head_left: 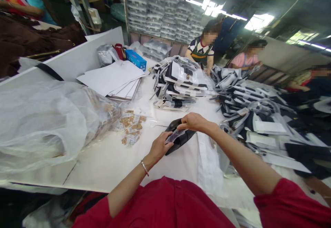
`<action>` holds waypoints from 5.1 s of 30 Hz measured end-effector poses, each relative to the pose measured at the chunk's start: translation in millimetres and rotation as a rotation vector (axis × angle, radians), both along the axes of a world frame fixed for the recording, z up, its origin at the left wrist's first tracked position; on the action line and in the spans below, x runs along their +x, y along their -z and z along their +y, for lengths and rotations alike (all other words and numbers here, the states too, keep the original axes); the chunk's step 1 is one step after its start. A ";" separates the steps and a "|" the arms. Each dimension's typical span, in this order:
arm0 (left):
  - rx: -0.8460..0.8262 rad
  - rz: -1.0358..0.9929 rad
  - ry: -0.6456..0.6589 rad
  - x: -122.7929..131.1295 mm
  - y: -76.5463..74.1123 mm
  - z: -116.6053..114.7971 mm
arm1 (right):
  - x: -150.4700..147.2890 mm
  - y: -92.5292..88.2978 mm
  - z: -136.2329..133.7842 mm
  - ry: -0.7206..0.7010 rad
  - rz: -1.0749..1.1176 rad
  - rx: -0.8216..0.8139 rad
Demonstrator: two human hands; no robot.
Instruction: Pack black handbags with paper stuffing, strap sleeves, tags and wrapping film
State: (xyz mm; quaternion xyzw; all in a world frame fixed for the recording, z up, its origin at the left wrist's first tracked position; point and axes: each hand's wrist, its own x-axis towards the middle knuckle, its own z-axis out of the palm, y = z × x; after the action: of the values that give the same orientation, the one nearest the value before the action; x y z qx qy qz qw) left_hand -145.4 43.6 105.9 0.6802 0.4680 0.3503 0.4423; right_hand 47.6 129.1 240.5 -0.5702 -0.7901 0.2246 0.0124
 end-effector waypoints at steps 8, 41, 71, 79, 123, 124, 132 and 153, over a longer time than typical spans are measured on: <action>-0.212 -0.138 0.070 5.7 -11.0 26.8 | 9.3 4.9 -31.9 0.064 0.244 0.471; -0.941 -1.111 -0.090 -2.4 5.0 23.5 | 6.4 97.8 -132.6 1.205 1.328 -0.032; -0.239 0.055 0.372 -50.8 19.0 -63.9 | -69.3 163.5 -209.9 0.700 0.848 -0.200; -0.520 -0.072 0.328 -58.9 47.2 -74.5 | -80.7 173.1 -212.1 0.851 0.935 -0.341; -0.588 -0.128 0.041 -97.8 78.5 -98.9 | -100.2 173.1 -203.8 0.932 1.043 -0.143; -0.593 -0.139 0.045 -97.2 79.6 -99.3 | -99.4 173.5 -204.4 0.925 1.033 -0.143; -0.665 -0.327 0.038 -85.4 85.5 -98.7 | -95.3 182.0 -210.2 0.918 1.145 -0.269; -0.558 -0.346 -0.048 -9.1 81.7 -56.1 | -68.0 202.3 -224.7 1.196 1.229 -0.348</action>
State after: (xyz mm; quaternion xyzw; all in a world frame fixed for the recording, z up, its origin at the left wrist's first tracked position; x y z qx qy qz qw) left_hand -154.5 -12.5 24.2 0.4519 0.4799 0.3292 0.6761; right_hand -20.3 -95.6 38.2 -0.6606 -0.1665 0.5657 0.4646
